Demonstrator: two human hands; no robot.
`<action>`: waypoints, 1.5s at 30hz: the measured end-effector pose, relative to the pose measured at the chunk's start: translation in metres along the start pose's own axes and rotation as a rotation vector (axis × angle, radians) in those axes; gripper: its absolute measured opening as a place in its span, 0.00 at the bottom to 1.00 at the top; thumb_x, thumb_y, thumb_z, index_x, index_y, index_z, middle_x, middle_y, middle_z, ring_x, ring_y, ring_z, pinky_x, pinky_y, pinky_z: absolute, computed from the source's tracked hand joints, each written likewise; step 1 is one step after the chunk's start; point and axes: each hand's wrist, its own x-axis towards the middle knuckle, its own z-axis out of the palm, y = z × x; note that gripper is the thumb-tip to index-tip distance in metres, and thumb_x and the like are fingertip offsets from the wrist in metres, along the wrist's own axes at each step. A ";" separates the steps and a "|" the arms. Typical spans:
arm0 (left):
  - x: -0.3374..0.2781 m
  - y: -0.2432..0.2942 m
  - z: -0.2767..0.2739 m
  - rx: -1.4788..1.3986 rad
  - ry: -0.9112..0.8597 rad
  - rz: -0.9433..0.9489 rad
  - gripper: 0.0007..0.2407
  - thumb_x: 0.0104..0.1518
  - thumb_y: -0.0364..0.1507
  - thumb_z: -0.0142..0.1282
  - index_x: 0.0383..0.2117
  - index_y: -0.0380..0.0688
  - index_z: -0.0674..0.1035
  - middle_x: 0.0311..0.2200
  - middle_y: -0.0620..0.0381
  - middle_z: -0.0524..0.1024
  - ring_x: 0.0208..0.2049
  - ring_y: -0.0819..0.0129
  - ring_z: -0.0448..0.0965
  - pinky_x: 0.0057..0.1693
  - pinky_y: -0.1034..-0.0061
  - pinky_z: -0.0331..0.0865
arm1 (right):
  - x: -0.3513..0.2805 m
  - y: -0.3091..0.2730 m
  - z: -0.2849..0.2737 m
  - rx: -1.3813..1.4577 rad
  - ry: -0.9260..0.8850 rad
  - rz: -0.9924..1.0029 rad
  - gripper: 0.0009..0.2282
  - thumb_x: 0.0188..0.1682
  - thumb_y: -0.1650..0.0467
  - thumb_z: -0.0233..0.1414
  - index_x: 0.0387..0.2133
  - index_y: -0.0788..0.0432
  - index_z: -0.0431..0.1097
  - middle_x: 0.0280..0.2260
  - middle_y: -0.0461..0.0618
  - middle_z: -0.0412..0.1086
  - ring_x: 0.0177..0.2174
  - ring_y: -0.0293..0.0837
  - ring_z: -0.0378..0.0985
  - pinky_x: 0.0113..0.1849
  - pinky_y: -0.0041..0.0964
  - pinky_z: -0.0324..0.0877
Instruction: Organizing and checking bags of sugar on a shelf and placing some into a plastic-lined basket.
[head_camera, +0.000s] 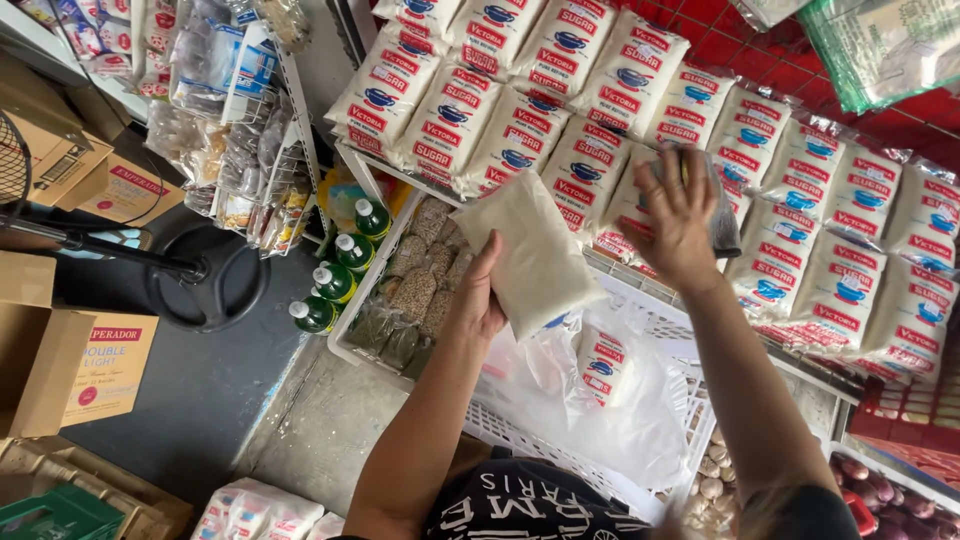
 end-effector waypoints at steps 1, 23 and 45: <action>-0.002 0.002 0.003 -0.002 0.001 0.004 0.32 0.58 0.48 0.60 0.66 0.44 0.65 0.58 0.54 0.71 0.58 0.61 0.74 0.62 0.60 0.73 | -0.001 -0.012 -0.006 0.001 0.000 -0.005 0.34 0.46 0.59 0.63 0.66 0.54 0.61 0.67 0.62 0.53 0.64 0.70 0.49 0.57 0.70 0.51; -0.022 0.025 0.021 0.550 -0.118 0.105 0.42 0.57 0.64 0.34 0.67 0.42 0.67 0.59 0.48 0.74 0.59 0.62 0.73 0.61 0.60 0.68 | -0.010 -0.074 -0.009 1.335 -0.174 0.117 0.25 0.50 0.64 0.61 0.55 0.68 0.64 0.47 0.56 0.75 0.46 0.44 0.77 0.50 0.39 0.73; -0.030 0.021 0.057 0.540 -0.135 0.186 0.30 0.52 0.32 0.70 0.59 0.37 0.66 0.49 0.50 0.77 0.50 0.65 0.80 0.54 0.69 0.78 | -0.018 -0.095 0.005 1.807 -0.246 0.759 0.24 0.49 0.63 0.60 0.51 0.71 0.66 0.43 0.59 0.75 0.41 0.43 0.80 0.43 0.38 0.78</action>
